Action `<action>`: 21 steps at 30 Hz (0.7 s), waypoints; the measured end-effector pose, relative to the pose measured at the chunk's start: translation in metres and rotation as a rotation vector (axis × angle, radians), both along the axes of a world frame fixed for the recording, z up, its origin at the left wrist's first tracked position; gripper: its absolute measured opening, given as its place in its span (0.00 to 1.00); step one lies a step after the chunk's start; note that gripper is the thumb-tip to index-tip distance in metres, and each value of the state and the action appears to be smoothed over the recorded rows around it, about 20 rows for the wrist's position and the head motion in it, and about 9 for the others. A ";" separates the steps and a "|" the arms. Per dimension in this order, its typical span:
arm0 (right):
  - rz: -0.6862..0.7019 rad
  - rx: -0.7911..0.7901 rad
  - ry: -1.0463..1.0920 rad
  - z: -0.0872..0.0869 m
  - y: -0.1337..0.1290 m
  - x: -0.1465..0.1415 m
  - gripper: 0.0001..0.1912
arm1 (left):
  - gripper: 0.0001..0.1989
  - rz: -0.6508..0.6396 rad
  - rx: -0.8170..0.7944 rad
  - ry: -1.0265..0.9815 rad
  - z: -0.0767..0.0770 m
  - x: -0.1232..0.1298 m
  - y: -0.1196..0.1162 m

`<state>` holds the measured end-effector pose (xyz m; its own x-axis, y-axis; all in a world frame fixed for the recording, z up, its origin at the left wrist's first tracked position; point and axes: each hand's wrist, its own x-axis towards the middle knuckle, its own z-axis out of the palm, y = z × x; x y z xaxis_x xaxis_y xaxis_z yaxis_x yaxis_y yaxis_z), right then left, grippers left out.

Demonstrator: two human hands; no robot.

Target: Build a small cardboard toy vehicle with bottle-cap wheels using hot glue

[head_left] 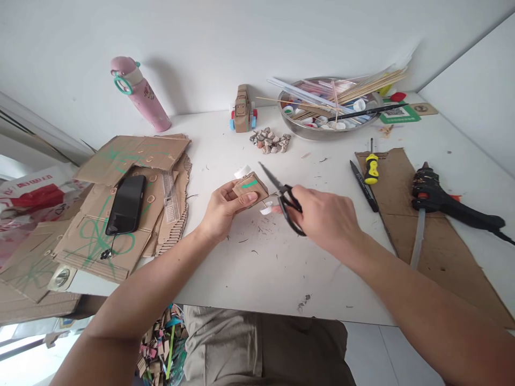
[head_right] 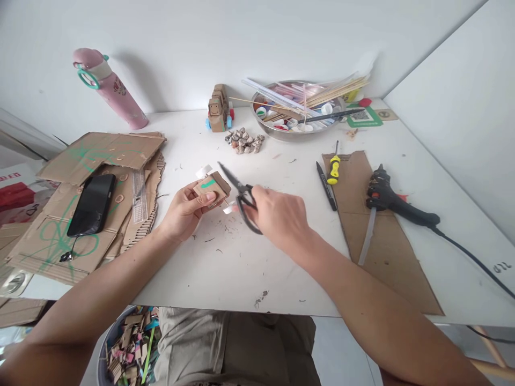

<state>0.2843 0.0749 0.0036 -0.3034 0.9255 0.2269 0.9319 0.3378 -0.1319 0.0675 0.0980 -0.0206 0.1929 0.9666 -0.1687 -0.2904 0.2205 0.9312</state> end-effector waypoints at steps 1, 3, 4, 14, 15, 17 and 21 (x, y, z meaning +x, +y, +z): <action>-0.027 -0.047 0.014 0.004 0.003 0.003 0.32 | 0.27 -0.009 0.010 0.001 0.000 0.000 0.000; -0.072 -0.109 0.037 0.010 0.007 0.009 0.30 | 0.27 -0.015 0.013 0.006 0.001 0.000 0.000; -0.078 -0.130 0.050 0.012 0.008 0.010 0.29 | 0.27 -0.012 0.007 0.010 0.001 -0.001 0.000; -0.158 -0.214 0.023 0.019 0.009 0.001 0.28 | 0.25 -0.051 -0.015 -0.013 0.004 -0.005 0.003; -0.254 -0.237 0.008 0.023 0.015 0.006 0.27 | 0.24 -0.040 -0.013 -0.021 0.005 -0.006 0.005; -0.426 -0.279 -0.035 0.029 0.027 0.022 0.24 | 0.21 0.021 -0.012 -0.048 0.008 -0.010 0.010; -0.459 -0.313 -0.028 0.014 0.045 0.068 0.25 | 0.11 0.242 -0.051 -0.126 0.012 -0.021 0.025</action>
<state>0.3521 0.1199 0.0177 0.1450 0.9860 -0.0820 0.9788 -0.1550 -0.1338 0.0463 0.1229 -0.0081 -0.0199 0.9781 -0.2073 -0.4527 0.1761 0.8741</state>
